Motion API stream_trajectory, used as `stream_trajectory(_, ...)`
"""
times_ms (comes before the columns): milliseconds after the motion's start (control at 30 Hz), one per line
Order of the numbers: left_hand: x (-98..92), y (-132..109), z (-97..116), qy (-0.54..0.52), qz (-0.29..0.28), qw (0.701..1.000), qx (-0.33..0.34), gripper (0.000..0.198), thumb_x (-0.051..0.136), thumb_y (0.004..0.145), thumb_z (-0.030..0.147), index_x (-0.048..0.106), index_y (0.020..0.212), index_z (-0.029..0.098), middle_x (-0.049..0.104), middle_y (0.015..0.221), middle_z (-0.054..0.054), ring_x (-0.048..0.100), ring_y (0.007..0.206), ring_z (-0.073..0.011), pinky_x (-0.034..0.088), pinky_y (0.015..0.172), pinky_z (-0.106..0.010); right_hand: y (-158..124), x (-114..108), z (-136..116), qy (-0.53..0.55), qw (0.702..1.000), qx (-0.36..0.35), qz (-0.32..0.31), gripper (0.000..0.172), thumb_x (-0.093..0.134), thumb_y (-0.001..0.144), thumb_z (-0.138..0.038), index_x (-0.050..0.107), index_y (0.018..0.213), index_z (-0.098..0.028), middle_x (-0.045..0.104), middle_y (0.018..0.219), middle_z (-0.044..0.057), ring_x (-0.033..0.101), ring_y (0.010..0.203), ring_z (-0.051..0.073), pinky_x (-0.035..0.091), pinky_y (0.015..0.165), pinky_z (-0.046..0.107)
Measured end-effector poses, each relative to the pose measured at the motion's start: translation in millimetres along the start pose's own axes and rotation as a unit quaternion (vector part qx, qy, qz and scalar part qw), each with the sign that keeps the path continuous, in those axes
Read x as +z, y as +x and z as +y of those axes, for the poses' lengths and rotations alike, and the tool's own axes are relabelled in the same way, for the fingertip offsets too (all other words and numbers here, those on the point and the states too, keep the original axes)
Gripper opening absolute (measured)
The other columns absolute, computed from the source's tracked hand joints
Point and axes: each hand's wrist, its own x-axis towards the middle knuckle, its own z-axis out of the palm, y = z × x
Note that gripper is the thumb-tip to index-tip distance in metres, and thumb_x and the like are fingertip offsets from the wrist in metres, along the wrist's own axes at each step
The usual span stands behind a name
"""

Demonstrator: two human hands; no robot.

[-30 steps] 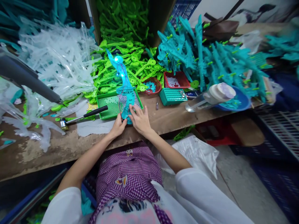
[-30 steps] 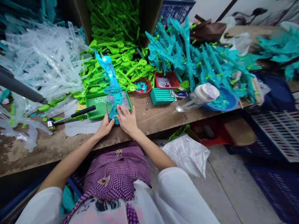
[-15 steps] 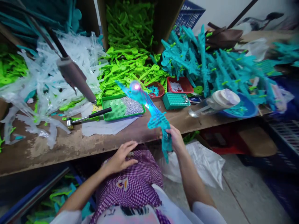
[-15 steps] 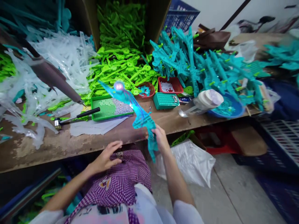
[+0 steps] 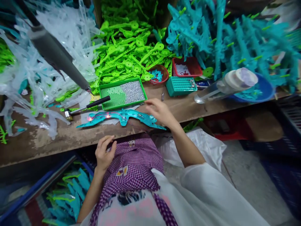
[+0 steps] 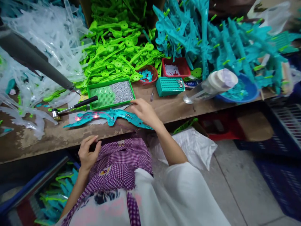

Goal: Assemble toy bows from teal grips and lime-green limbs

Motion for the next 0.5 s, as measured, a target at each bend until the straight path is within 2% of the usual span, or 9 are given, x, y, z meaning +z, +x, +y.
stream_trajectory(67, 0.1, 6.8, 7.7, -0.009, -0.005, 1.0, -0.011, 0.029, 0.067, 0.086, 0.016, 0.064, 0.114, 0.026, 0.065, 0.101, -0.004, 0.065, 0.088, -0.0159, 0.056, 0.081, -0.032, -27.7, -7.3, 4.0, -0.034, 0.991, 0.013, 0.132, 0.02, 0.051, 0.092, -0.033, 0.065, 0.099, -0.021, 0.069, 0.1, 0.007, 0.064, 0.097, 0.02, 0.049, 0.087, 0.036)
stream_trajectory(100, 1.9, 11.5, 11.1, -0.013, -0.02, 1.0, -0.005, 0.025, 0.067, 0.087, 0.018, 0.065, 0.111, 0.026, 0.065, 0.1, -0.003, 0.065, 0.089, -0.0165, 0.055, 0.081, -0.033, -44.7, -8.6, 7.1, -0.052, 0.984, 0.025, 0.166, 0.02, 0.05, 0.093, -0.034, 0.066, 0.097, -0.021, 0.069, 0.096, 0.007, 0.064, 0.094, 0.02, 0.05, 0.084, 0.036)
stream_trajectory(167, 9.9, 26.5, 17.6, -0.017, -0.081, 0.996, 0.018, 0.018, 0.066, 0.088, 0.023, 0.067, 0.106, 0.026, 0.065, 0.1, -0.004, 0.063, 0.091, -0.0185, 0.053, 0.082, -0.035, -77.7, -4.3, 13.6, -0.088, 0.982, 0.018, 0.164, 0.019, 0.055, 0.091, -0.036, 0.067, 0.093, -0.022, 0.069, 0.096, 0.007, 0.064, 0.093, 0.021, 0.049, 0.083, 0.037)
stream_trajectory(233, 24.5, 48.8, 24.7, -0.017, -0.177, 0.983, 0.043, 0.013, 0.065, 0.09, 0.029, 0.069, 0.102, 0.025, 0.066, 0.102, -0.005, 0.061, 0.095, -0.0212, 0.049, 0.086, -0.039, -103.0, 7.2, 17.2, -0.128, 0.98, 0.002, 0.154, 0.017, 0.06, 0.09, -0.036, 0.068, 0.096, -0.022, 0.07, 0.102, 0.007, 0.065, 0.097, 0.022, 0.047, 0.087, 0.04)
stream_trajectory(333, 55.4, 82.9, 35.5, -0.007, -0.323, 0.943, 0.082, 0.015, 0.065, 0.089, 0.034, 0.069, 0.099, 0.023, 0.066, 0.102, -0.005, 0.057, 0.1, -0.0253, 0.042, 0.089, -0.044, -126.7, 28.5, 13.3, -0.168, 0.964, -0.002, 0.206, 0.013, 0.06, 0.09, -0.03, 0.069, 0.097, -0.023, 0.07, 0.1, 0.007, 0.065, 0.096, 0.022, 0.045, 0.089, 0.042)
stream_trajectory(400, 77.1, 94.7, 39.5, 0.0, -0.377, 0.92, 0.108, 0.013, 0.066, 0.088, 0.033, 0.069, 0.096, 0.023, 0.066, 0.103, -0.005, 0.054, 0.104, -0.0273, 0.037, 0.092, -0.047, -138.5, 41.8, 7.6, -0.174, 0.958, -0.01, 0.23, 0.009, 0.061, 0.089, -0.026, 0.068, 0.094, -0.024, 0.071, 0.093, 0.005, 0.066, 0.09, 0.02, 0.046, 0.085, 0.039)
stream_trajectory(500, 102.5, 91.1, 37.7, -0.016, -0.411, 0.899, 0.148, 0.01, 0.063, 0.09, 0.029, 0.069, 0.094, 0.023, 0.068, 0.099, -0.005, 0.054, 0.103, -0.027, 0.03, 0.096, -0.049, -152.9, 58.3, 4.6, -0.165, 0.962, -0.017, 0.216, 0.009, 0.06, 0.09, -0.023, 0.068, 0.091, -0.022, 0.072, 0.087, 0.005, 0.067, 0.082, 0.018, 0.048, 0.077, 0.036)
